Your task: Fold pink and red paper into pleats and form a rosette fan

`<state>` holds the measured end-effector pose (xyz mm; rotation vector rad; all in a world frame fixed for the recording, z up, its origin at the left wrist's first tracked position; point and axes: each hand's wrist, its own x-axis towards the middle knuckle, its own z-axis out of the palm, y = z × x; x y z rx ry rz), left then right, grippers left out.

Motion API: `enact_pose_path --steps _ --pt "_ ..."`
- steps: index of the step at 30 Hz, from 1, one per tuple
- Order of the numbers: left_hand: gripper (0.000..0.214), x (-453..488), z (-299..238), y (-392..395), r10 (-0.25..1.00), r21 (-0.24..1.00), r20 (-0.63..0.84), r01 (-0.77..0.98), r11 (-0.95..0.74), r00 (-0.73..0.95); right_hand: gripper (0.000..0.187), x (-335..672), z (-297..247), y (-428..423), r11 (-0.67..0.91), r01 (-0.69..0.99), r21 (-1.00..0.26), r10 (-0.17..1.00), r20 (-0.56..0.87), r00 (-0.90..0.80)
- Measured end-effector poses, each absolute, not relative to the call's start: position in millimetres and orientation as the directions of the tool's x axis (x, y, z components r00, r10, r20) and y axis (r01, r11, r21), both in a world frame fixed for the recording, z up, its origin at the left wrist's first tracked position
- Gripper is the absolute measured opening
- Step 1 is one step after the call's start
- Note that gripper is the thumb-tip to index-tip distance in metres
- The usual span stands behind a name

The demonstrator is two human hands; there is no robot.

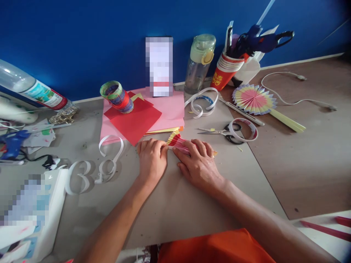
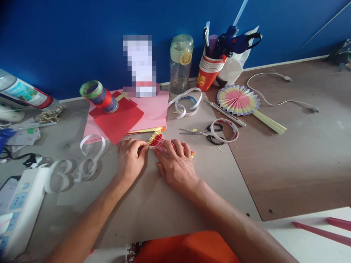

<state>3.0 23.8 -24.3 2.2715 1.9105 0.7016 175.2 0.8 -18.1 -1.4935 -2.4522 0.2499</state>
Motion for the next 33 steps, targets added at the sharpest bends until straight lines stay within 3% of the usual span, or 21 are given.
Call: enact_pose_path --steps 12,17,20,28,33 --pt "0.003 -4 -30 34 0.955 0.417 0.292 0.891 -0.180 0.056 0.039 176 -19 0 0.447 0.849 -0.282 0.894 0.123 -0.430" --pt "0.023 -9 -29 31 0.943 0.398 0.293 0.877 -0.269 0.156 0.040 176 -17 0 0.450 0.844 -0.291 0.893 0.121 -0.434" --pt "0.023 -12 -29 30 0.932 0.381 0.289 0.867 -0.322 0.219 0.040 178 -17 0 0.464 0.832 -0.305 0.885 0.130 -0.447" --pt "0.005 -14 -28 30 0.928 0.405 0.285 0.847 -0.344 0.240 0.037 187 -19 0 0.509 0.785 -0.353 0.861 0.211 -0.464" --pt "0.005 -18 -18 25 0.928 0.466 0.235 0.804 -0.369 0.290 0.034 197 -13 0 0.571 0.681 -0.458 0.820 0.361 -0.445"
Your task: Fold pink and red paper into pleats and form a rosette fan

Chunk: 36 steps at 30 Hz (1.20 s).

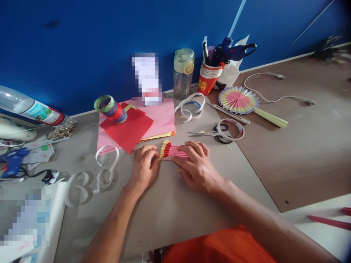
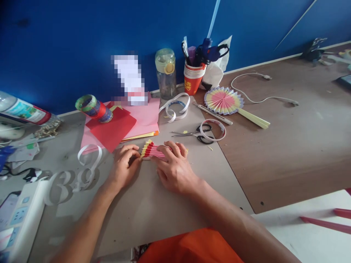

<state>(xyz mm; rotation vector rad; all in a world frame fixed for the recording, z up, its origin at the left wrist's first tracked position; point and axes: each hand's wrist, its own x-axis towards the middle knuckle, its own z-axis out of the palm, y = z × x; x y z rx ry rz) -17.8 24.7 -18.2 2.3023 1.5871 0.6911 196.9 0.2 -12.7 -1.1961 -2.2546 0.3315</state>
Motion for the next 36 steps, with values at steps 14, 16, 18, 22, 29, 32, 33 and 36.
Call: enact_pose_path --steps 14,16,18,22,29,32,33,36 --pt "0.010 -12 14 2 0.931 0.926 -0.079 0.373 -0.064 0.356 0.045 231 17 16 0.469 -0.048 -0.882 0.881 0.463 0.101" --pt "0.012 -10 15 0 0.929 0.953 -0.089 0.302 -0.026 0.360 0.054 237 19 23 0.412 -0.126 -0.902 0.908 0.395 0.140" --pt "0.014 -9 15 -1 0.932 0.969 -0.067 0.245 -0.024 0.357 0.055 247 21 30 0.355 -0.264 -0.897 0.931 0.313 0.188" --pt "0.017 -7 15 2 0.971 0.985 0.005 0.168 -0.046 0.240 0.043 268 29 38 0.353 -0.416 -0.838 0.924 0.241 0.298" --pt "0.019 -2 21 7 0.985 0.976 0.095 0.208 -0.064 -0.141 0.012 226 75 6 0.446 0.065 -0.893 0.865 0.448 0.227" --pt "0.020 3 22 3 0.978 0.978 0.124 0.190 -0.091 -0.170 0.017 188 68 3 0.579 0.254 -0.775 0.814 0.568 -0.122" --pt "0.019 4 22 2 0.975 0.980 0.137 0.170 -0.107 -0.175 0.020 177 62 5 0.593 0.304 -0.746 0.804 0.568 -0.176" --pt "0.018 7 21 -2 0.969 0.982 0.157 0.133 -0.133 -0.191 0.021 156 42 13 0.603 0.439 -0.666 0.791 0.570 -0.223"
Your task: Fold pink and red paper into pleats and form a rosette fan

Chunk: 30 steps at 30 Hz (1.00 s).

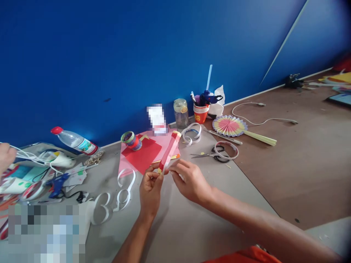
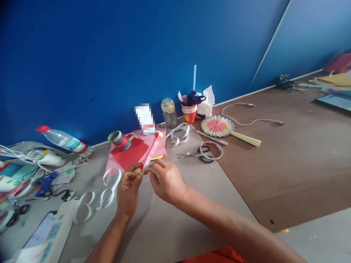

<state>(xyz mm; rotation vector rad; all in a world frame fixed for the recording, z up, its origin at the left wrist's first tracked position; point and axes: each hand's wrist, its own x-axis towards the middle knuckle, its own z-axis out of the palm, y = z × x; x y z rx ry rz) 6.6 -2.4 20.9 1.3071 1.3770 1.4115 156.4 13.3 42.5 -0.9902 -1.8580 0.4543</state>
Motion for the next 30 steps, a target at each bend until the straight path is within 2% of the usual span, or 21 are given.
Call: enact_pose_path --steps 3,8,14,19,24,30 --pt "0.016 7 18 -4 0.964 0.980 0.174 0.127 -0.150 -0.202 0.018 148 31 17 0.620 0.504 -0.601 0.766 0.602 -0.225" --pt "0.015 6 11 -3 0.963 0.984 0.176 0.052 -0.169 -0.204 0.016 144 24 17 0.622 0.519 -0.586 0.760 0.611 -0.221" --pt "0.019 8 7 -1 0.966 0.993 0.117 0.009 -0.118 -0.232 0.015 142 16 20 0.610 0.481 -0.630 0.778 0.592 -0.211" --pt "0.018 10 7 -2 0.970 0.996 0.090 -0.007 -0.094 -0.227 0.013 139 12 19 0.533 0.410 -0.740 0.836 0.536 -0.118" --pt "0.030 9 7 -2 0.957 0.995 0.102 0.010 -0.103 -0.270 0.014 136 9 18 0.487 0.381 -0.786 0.862 0.502 -0.067" --pt "0.028 5 7 -3 0.982 0.995 0.102 0.025 -0.099 -0.161 0.014 139 10 18 0.499 0.353 -0.791 0.857 0.511 -0.067"
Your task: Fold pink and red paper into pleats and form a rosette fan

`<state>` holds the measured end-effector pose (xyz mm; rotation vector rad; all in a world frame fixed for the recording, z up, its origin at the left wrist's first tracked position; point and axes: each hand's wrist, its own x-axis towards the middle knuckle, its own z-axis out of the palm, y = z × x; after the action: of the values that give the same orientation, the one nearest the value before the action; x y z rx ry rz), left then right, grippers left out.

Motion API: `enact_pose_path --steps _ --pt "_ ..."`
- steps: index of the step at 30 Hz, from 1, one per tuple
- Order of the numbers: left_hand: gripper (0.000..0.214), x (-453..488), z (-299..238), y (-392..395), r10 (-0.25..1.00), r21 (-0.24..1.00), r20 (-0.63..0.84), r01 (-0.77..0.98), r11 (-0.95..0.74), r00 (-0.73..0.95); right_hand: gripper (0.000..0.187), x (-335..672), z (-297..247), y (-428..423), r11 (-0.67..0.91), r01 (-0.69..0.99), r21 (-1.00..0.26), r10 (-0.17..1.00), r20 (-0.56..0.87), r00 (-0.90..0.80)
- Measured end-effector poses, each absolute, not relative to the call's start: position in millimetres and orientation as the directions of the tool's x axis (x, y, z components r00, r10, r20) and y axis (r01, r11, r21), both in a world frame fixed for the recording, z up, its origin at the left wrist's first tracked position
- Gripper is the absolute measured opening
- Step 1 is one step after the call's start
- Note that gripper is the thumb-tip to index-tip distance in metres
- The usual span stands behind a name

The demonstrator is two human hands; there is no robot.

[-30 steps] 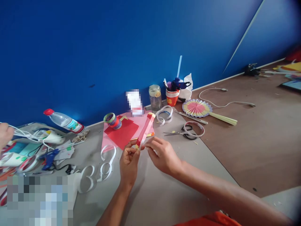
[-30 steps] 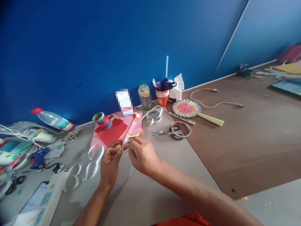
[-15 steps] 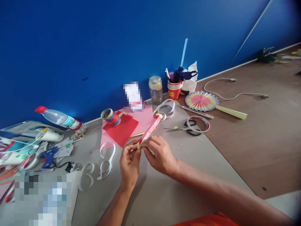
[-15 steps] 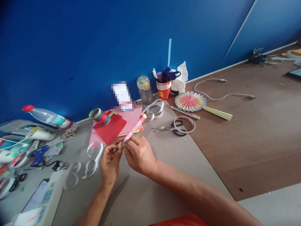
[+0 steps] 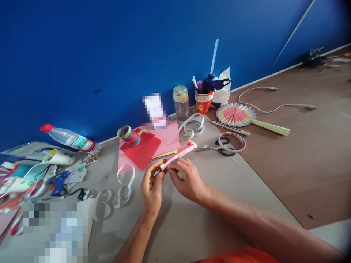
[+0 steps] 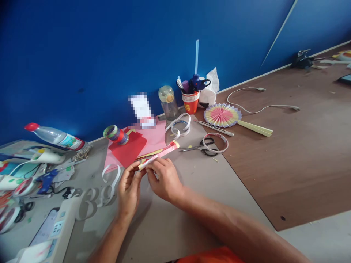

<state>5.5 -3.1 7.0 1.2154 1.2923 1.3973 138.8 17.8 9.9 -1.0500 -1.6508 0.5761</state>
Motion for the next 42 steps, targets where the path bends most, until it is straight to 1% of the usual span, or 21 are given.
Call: enact_pose_path --steps 5,8,12,16,20,25,28,32,37,39,42 --pt "0.024 3.6 4.0 -3.4 0.988 0.998 0.063 0.025 -0.060 -0.139 0.018 143.0 13.1 16.7 0.495 0.300 -0.816 0.865 0.494 -0.085" --pt "0.022 3.2 4.9 -2.9 0.988 0.997 0.078 0.040 -0.073 -0.135 0.017 144.6 13.6 15.7 0.486 0.283 -0.827 0.873 0.478 -0.102" --pt "0.022 3.3 6.4 -1.8 0.987 0.995 0.096 0.048 -0.091 -0.126 0.012 145.8 12.5 15.0 0.488 0.283 -0.826 0.873 0.473 -0.123" --pt "0.018 3.9 3.5 -0.5 0.985 0.994 0.088 0.075 -0.078 -0.147 0.013 145.8 11.2 15.7 0.469 0.295 -0.832 0.883 0.450 -0.137" --pt "0.012 4.3 3.6 -0.7 0.965 0.962 0.208 0.210 -0.172 -0.159 0.013 143.5 10.1 15.5 0.391 0.316 -0.865 0.920 0.378 -0.105" --pt "0.006 4.5 9.6 -3.9 0.916 0.850 0.390 0.420 -0.319 -0.094 0.013 141.4 10.9 13.5 0.347 0.282 -0.894 0.938 0.338 -0.082" --pt "0.007 3.3 8.2 -5.1 0.890 0.785 0.454 0.493 -0.375 -0.046 0.013 141.4 12.7 12.8 0.321 0.248 -0.914 0.947 0.313 -0.071" --pt "0.008 1.2 2.8 -5.6 0.859 0.721 0.513 0.543 -0.431 0.001 0.012 141.1 14.1 11.7 0.293 0.234 -0.927 0.956 0.285 -0.070" --pt "0.012 0.6 2.6 -7.0 0.819 0.643 0.571 0.592 -0.486 0.052 0.013 141.1 13.9 10.6 0.294 0.233 -0.927 0.956 0.283 -0.081" --pt "0.014 1.5 4.2 -7.4 0.822 0.649 0.567 0.587 -0.484 0.051 0.013 141.8 14.2 11.0 0.307 0.236 -0.922 0.952 0.297 -0.078" --pt "0.012 3.8 5.6 -7.2 0.846 0.694 0.534 0.564 -0.447 0.014 0.013 142.7 14.7 11.4 0.327 0.250 -0.911 0.945 0.321 -0.064"
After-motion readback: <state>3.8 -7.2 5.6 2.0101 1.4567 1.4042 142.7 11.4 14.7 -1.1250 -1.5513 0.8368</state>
